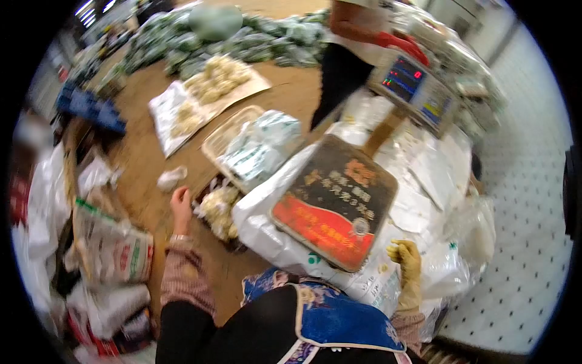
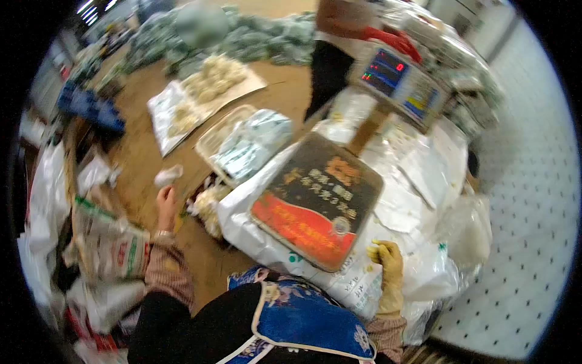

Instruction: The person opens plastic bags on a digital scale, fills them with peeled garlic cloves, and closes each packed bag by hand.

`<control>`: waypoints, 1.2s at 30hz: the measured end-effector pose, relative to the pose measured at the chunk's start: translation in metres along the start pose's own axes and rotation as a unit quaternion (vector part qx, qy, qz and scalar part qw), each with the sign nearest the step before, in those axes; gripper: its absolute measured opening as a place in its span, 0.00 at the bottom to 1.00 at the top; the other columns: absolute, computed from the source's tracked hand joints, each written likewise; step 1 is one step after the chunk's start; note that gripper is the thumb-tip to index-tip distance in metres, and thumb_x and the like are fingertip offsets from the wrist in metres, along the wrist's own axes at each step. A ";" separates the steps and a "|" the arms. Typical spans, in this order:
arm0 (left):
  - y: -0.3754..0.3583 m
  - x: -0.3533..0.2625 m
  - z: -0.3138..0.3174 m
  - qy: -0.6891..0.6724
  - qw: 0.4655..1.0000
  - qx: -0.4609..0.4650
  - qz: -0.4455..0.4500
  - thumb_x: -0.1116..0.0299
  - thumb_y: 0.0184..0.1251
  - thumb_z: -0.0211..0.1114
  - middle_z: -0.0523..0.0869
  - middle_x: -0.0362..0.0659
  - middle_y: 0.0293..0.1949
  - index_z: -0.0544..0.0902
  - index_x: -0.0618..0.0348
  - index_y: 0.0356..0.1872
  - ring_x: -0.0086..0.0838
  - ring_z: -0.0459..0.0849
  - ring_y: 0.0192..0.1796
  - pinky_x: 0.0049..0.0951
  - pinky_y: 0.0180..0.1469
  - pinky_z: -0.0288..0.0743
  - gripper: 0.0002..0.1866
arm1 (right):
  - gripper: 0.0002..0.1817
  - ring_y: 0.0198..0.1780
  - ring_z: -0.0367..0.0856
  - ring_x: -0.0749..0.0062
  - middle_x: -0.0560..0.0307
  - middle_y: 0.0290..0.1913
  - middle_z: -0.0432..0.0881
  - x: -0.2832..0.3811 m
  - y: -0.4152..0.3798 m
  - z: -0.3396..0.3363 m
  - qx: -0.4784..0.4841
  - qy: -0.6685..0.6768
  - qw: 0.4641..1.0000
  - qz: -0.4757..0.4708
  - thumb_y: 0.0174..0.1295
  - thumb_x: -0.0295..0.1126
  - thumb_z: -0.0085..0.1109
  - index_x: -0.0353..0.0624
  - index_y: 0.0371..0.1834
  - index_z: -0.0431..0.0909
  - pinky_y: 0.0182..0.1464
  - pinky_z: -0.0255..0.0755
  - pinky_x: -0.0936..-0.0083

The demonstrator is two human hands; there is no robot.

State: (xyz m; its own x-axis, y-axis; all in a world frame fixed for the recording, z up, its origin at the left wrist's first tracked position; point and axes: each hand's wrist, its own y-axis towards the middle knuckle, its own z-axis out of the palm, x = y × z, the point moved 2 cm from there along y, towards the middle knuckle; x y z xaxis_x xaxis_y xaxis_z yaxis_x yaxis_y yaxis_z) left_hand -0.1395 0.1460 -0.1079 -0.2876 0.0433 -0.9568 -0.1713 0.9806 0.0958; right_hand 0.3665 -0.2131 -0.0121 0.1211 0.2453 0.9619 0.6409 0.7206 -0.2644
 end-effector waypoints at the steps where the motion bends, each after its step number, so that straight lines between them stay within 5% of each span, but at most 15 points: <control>1: -0.005 -0.007 0.007 -0.007 1.000 0.014 0.022 0.72 0.60 0.56 0.79 0.40 0.36 0.77 0.65 0.40 0.23 0.76 0.39 0.24 0.43 0.70 0.10 | 0.12 0.33 0.78 0.74 0.51 0.34 0.79 -0.014 0.001 -0.009 -0.032 -0.014 0.999 0.020 0.60 0.32 0.49 0.37 0.43 0.72 0.36 0.71 0.81; 5: -0.035 -0.052 0.034 -0.038 0.996 0.073 0.026 0.71 0.63 0.54 0.78 0.40 0.40 0.75 0.67 0.43 0.23 0.74 0.42 0.22 0.45 0.68 0.11 | 0.18 0.46 0.74 0.59 0.44 0.43 0.77 -0.070 0.001 -0.041 -0.130 -0.302 0.943 0.047 0.53 0.34 0.52 0.35 0.46 0.71 0.47 0.68 0.71; 8: -0.065 -0.103 0.057 -0.026 0.993 0.111 0.040 0.71 0.64 0.53 0.77 0.40 0.40 0.74 0.67 0.43 0.23 0.74 0.42 0.22 0.47 0.67 0.11 | 0.21 0.50 0.71 0.49 0.37 0.45 0.74 -0.099 0.020 -0.054 -0.195 -0.372 0.907 -0.038 0.51 0.32 0.50 0.34 0.49 0.68 0.53 0.64 0.67; 12: -0.086 -0.138 0.075 -0.060 0.983 0.148 0.090 0.72 0.65 0.52 0.77 0.41 0.41 0.74 0.67 0.42 0.24 0.74 0.43 0.23 0.48 0.66 0.10 | 0.25 0.53 0.68 0.47 0.34 0.48 0.71 -0.091 0.057 -0.054 -0.195 -0.317 0.928 -0.009 0.51 0.32 0.48 0.35 0.54 0.64 0.55 0.61 0.64; 14: -0.094 -0.149 0.078 -0.049 0.980 0.156 0.113 0.73 0.65 0.51 0.77 0.41 0.40 0.74 0.67 0.42 0.24 0.74 0.43 0.23 0.48 0.66 0.10 | 0.26 0.52 0.69 0.47 0.35 0.48 0.72 -0.131 0.105 -0.064 -0.282 -0.400 0.845 -0.216 0.52 0.34 0.49 0.36 0.56 0.62 0.53 0.63 0.63; 15: -0.098 -0.157 0.079 -0.037 0.978 0.161 0.128 0.73 0.65 0.51 0.77 0.41 0.40 0.74 0.67 0.42 0.24 0.74 0.44 0.23 0.48 0.66 0.09 | 0.26 0.52 0.69 0.47 0.35 0.48 0.72 -0.118 0.112 -0.065 -0.288 -0.393 0.845 -0.221 0.52 0.34 0.49 0.36 0.56 0.62 0.53 0.63 0.63; 17: -0.111 -0.173 0.078 -0.021 0.975 0.168 0.147 0.74 0.64 0.51 0.76 0.42 0.41 0.74 0.67 0.42 0.23 0.73 0.44 0.23 0.48 0.66 0.09 | 0.28 0.52 0.71 0.51 0.37 0.51 0.70 -0.081 0.124 -0.062 -0.159 -0.446 0.881 -0.004 0.52 0.37 0.50 0.32 0.55 0.61 0.53 0.65 0.62; 21: -0.133 -0.193 0.069 0.038 0.976 0.158 0.143 0.76 0.63 0.50 0.75 0.43 0.42 0.74 0.67 0.42 0.25 0.73 0.45 0.23 0.49 0.65 0.09 | 0.26 0.50 0.73 0.53 0.44 0.46 0.75 -0.056 0.138 -0.055 -0.235 -0.424 0.874 0.016 0.51 0.39 0.53 0.32 0.50 0.66 0.50 0.68 0.64; 23: -0.138 -0.194 0.064 0.040 0.978 0.153 0.137 0.76 0.63 0.50 0.74 0.44 0.43 0.73 0.67 0.42 0.26 0.73 0.45 0.23 0.49 0.65 0.09 | 0.24 0.46 0.75 0.55 0.47 0.40 0.77 -0.058 0.146 -0.063 -0.155 -0.478 0.859 0.097 0.48 0.43 0.59 0.38 0.45 0.72 0.45 0.70 0.63; 24: -0.139 -0.189 0.062 0.047 0.977 0.152 0.143 0.77 0.63 0.49 0.74 0.44 0.43 0.73 0.66 0.42 0.26 0.73 0.45 0.23 0.50 0.65 0.09 | 0.19 0.43 0.75 0.53 0.47 0.37 0.77 -0.074 0.153 -0.065 -0.191 -0.473 0.860 0.008 0.48 0.43 0.60 0.41 0.37 0.75 0.42 0.70 0.62; 27: -0.145 -0.193 0.060 0.056 0.974 0.159 0.152 0.77 0.62 0.50 0.73 0.44 0.45 0.73 0.66 0.42 0.26 0.72 0.46 0.23 0.49 0.65 0.09 | 0.14 0.43 0.75 0.54 0.48 0.37 0.77 -0.086 0.163 -0.072 -0.182 -0.487 0.854 -0.035 0.51 0.42 0.57 0.43 0.33 0.75 0.41 0.69 0.61; 31: -0.152 -0.206 0.066 0.064 0.972 0.174 0.141 0.76 0.63 0.50 0.73 0.43 0.45 0.73 0.66 0.43 0.26 0.72 0.47 0.23 0.50 0.65 0.09 | 0.11 0.40 0.75 0.54 0.48 0.36 0.76 -0.038 0.152 -0.076 -0.227 -0.431 0.871 -0.066 0.52 0.40 0.55 0.44 0.31 0.76 0.40 0.68 0.61; 34: -0.152 -0.211 0.084 0.043 0.965 0.229 0.119 0.76 0.63 0.51 0.73 0.44 0.46 0.72 0.66 0.44 0.27 0.72 0.48 0.25 0.52 0.64 0.10 | 0.10 0.37 0.73 0.53 0.49 0.31 0.76 -0.012 0.138 -0.082 -0.308 -0.391 0.840 -0.214 0.50 0.38 0.56 0.43 0.29 0.76 0.39 0.68 0.62; 36: -0.157 -0.225 0.099 0.018 0.959 0.267 0.096 0.76 0.63 0.51 0.72 0.44 0.47 0.71 0.67 0.46 0.27 0.71 0.49 0.26 0.53 0.64 0.11 | 0.09 0.37 0.72 0.54 0.51 0.31 0.76 -0.001 0.132 -0.087 -0.317 -0.372 0.842 -0.228 0.49 0.36 0.58 0.43 0.29 0.77 0.39 0.68 0.63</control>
State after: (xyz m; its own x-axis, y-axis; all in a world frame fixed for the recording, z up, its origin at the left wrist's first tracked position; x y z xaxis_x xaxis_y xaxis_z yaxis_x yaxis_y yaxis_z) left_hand 0.0454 0.0011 0.0652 -0.2989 0.2347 -0.9250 0.3923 0.9138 0.1051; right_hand 0.5167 -0.1745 -0.0415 -0.6040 0.5460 0.5805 0.7970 0.4165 0.4375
